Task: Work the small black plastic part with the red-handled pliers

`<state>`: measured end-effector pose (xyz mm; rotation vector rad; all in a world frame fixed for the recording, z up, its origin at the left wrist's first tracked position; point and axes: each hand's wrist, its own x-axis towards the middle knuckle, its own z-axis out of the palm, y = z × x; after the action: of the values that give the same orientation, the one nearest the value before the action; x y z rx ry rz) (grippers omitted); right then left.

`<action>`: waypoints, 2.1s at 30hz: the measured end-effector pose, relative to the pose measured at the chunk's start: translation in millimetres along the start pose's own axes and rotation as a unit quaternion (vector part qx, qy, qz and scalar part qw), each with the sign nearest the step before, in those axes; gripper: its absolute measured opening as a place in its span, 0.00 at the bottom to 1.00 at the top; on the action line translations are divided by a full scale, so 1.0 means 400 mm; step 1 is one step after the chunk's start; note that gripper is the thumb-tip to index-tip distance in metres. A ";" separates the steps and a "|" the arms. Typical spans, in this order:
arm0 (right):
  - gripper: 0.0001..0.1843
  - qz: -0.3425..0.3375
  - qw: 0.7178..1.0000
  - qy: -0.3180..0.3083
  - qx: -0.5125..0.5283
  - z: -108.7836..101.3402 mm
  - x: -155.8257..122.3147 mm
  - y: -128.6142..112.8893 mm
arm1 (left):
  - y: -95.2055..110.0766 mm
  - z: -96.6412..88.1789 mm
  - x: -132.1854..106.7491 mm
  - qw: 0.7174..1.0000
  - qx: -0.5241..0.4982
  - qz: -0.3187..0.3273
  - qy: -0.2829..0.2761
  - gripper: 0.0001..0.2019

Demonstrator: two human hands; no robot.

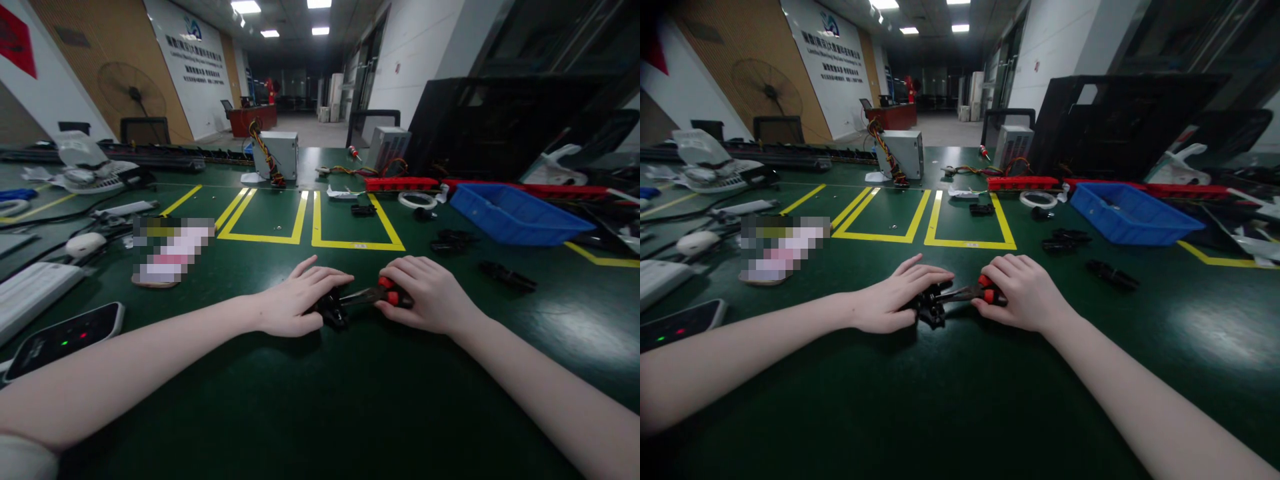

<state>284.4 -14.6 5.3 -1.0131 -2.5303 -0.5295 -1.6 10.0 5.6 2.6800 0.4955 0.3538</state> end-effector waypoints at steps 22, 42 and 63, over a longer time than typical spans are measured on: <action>0.19 0.017 1.000 -0.010 0.007 -0.007 0.008 -0.018 | 0.007 0.010 0.006 0.999 0.007 -0.040 0.015 0.39; 0.16 0.012 0.999 -0.034 0.031 -0.007 0.014 -0.033 | 0.009 0.000 0.002 0.999 -0.003 -0.038 0.019 0.32; 0.18 0.026 1.000 0.001 0.001 -0.008 0.014 -0.036 | 0.012 -0.001 0.007 0.999 0.024 -0.019 0.023 0.30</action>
<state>271.0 -22.7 7.8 -1.0728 -2.4957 -0.5126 2.3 7.0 8.5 2.7106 0.5752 0.3994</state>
